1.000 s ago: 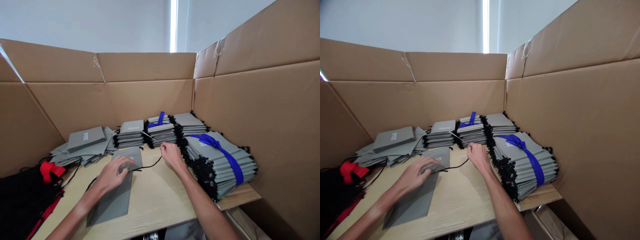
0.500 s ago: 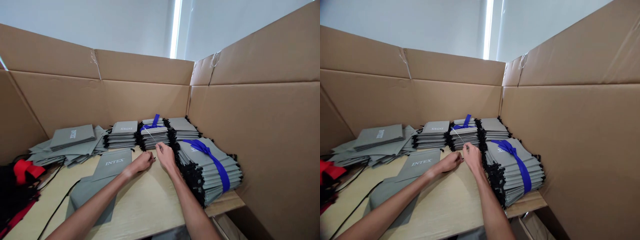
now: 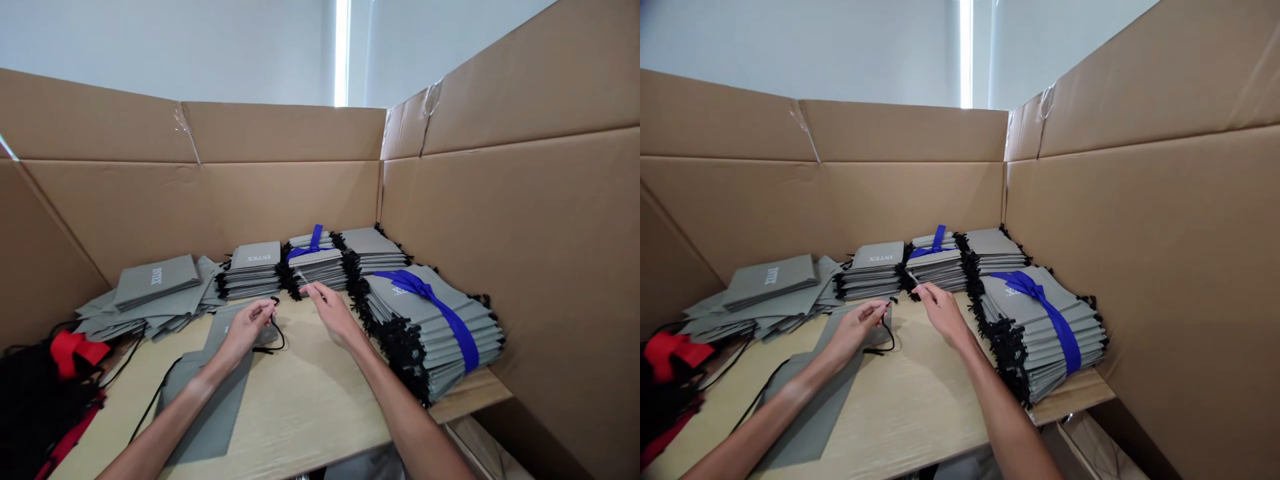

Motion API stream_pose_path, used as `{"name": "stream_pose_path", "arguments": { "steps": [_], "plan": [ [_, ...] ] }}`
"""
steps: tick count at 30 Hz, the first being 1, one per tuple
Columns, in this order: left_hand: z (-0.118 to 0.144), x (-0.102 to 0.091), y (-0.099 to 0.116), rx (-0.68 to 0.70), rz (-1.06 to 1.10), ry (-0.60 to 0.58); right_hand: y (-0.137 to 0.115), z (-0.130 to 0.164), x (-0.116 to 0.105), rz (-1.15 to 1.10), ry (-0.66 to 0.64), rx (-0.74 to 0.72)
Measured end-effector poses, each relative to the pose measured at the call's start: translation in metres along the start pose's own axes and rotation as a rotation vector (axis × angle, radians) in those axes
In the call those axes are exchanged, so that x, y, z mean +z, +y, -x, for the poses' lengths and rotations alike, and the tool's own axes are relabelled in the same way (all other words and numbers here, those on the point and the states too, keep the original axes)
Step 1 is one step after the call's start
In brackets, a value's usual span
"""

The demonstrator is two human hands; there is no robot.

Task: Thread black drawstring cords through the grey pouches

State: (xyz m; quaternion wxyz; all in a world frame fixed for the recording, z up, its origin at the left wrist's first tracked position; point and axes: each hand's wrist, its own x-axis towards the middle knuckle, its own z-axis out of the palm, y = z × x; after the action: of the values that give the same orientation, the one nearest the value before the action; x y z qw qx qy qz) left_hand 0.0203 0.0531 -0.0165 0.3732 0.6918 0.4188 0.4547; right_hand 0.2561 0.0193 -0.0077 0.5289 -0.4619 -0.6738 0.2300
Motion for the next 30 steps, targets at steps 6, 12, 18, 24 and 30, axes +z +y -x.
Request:
{"name": "stream_pose_path", "arguments": {
  "steps": [6, 12, 18, 24, 30],
  "plan": [
    [0.011, 0.005, 0.011, 0.023, 0.096, 0.107, 0.002, 0.009, 0.016, 0.206, -0.161, -0.055],
    [0.014, 0.006, 0.01, 0.027, 0.174, 0.136, 0.0, 0.011, 0.023, 0.235, -0.19, -0.039],
    [0.014, 0.008, 0.011, 0.025, 0.196, 0.133, -0.002, 0.012, 0.021, 0.2, -0.198, -0.033],
    [0.015, 0.01, 0.011, 0.0, 0.226, 0.138, -0.002, 0.012, 0.022, 0.236, -0.22, -0.026],
    [0.014, 0.01, 0.006, -0.013, 0.205, 0.133, -0.001, 0.012, 0.024, 0.267, -0.253, 0.009]
  ]
}}
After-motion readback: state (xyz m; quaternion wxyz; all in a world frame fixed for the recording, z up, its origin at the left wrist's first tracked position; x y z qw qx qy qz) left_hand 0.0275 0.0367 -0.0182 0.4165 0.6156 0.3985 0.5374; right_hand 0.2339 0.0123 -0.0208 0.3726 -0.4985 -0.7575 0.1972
